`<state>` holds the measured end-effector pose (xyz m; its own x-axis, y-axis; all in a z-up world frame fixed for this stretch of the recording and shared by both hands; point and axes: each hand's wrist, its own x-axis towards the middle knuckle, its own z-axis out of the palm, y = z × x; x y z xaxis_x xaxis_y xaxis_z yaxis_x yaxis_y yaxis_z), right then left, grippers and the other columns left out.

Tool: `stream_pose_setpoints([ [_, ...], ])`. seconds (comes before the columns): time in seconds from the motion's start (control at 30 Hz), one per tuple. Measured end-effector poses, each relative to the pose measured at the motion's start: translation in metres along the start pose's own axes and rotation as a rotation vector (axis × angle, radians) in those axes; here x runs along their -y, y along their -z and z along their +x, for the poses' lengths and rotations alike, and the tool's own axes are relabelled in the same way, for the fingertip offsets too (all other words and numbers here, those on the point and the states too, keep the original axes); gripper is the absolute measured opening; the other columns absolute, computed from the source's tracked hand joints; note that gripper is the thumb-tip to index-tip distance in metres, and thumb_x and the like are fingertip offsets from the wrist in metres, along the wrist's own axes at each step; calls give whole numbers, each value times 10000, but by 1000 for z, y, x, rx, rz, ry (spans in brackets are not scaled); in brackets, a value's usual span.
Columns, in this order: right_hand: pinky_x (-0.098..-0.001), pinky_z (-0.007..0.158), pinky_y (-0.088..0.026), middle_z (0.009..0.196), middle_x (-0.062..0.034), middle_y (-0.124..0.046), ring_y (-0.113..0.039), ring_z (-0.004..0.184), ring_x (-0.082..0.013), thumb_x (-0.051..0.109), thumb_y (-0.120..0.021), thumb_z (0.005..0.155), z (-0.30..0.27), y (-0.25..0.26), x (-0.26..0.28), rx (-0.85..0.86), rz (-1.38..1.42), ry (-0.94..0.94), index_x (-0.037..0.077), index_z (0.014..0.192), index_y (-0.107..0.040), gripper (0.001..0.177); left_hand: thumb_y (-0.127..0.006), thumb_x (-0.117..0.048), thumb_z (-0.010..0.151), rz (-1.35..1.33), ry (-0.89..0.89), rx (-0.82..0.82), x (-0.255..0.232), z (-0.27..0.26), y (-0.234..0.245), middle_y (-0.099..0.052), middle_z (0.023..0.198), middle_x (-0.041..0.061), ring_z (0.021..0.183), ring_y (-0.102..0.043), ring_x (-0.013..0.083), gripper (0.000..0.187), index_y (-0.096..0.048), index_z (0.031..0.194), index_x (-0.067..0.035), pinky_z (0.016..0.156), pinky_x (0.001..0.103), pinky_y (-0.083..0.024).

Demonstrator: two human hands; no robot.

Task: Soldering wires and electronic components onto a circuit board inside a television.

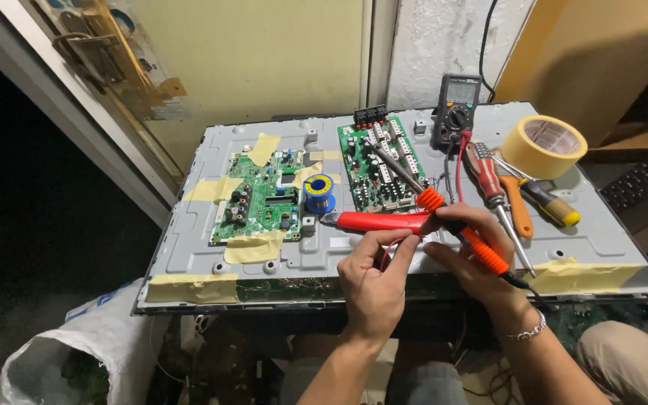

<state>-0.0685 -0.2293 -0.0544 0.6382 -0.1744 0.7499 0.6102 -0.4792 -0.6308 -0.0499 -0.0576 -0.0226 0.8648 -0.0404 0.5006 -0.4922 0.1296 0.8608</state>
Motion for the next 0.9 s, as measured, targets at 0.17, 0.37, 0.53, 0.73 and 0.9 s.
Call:
stream_pose_setpoints([
  [0.17, -306, 1039, -550, 1223, -94, -660, -667, 1142, -192, 63, -807, 851, -2, 2, -5, 13, -1, 26, 53, 1256, -618, 446, -778, -92, 906, -21, 1, 42, 1, 2, 1, -753, 818, -10, 551, -461, 47, 100, -777, 1005, -77, 504, 217, -400],
  [0.37, -311, 977, -605, 1116, -124, -707, -729, 1013, -191, -19, -746, 894, 4, -3, 4, 47, 95, 59, 31, 1230, -612, 365, -769, -79, 911, -30, -30, 68, -3, 4, 4, -774, 887, 17, 586, -516, 57, 111, -767, 1021, -64, 533, 211, -449],
  [0.53, -282, 968, -587, 1081, -109, -715, -720, 998, -165, -7, -764, 889, 3, -4, 0, 3, 45, 47, 48, 1197, -631, 340, -771, -85, 910, -14, -44, 77, -2, 5, 6, -795, 956, 24, 571, -489, 49, 129, -770, 1039, -86, 519, 204, -422],
  [0.73, -272, 989, -577, 1161, -82, -708, -696, 1068, -160, 19, -782, 882, 3, 0, 5, -14, -32, 1, 70, 1195, -653, 343, -781, -107, 909, 46, -63, 48, 0, 7, 17, -763, 804, -2, 508, -417, 45, 117, -777, 1024, -83, 448, 212, -349],
  [0.9, -314, 983, -628, 1051, -138, -737, -753, 986, -196, -41, -742, 877, 4, -2, 8, 0, 111, -53, 41, 1211, -621, 364, -792, -141, 894, -15, 133, -33, 2, 14, 34, -695, 727, -35, 544, -374, 53, 130, -821, 1007, -83, 491, 218, -326],
])
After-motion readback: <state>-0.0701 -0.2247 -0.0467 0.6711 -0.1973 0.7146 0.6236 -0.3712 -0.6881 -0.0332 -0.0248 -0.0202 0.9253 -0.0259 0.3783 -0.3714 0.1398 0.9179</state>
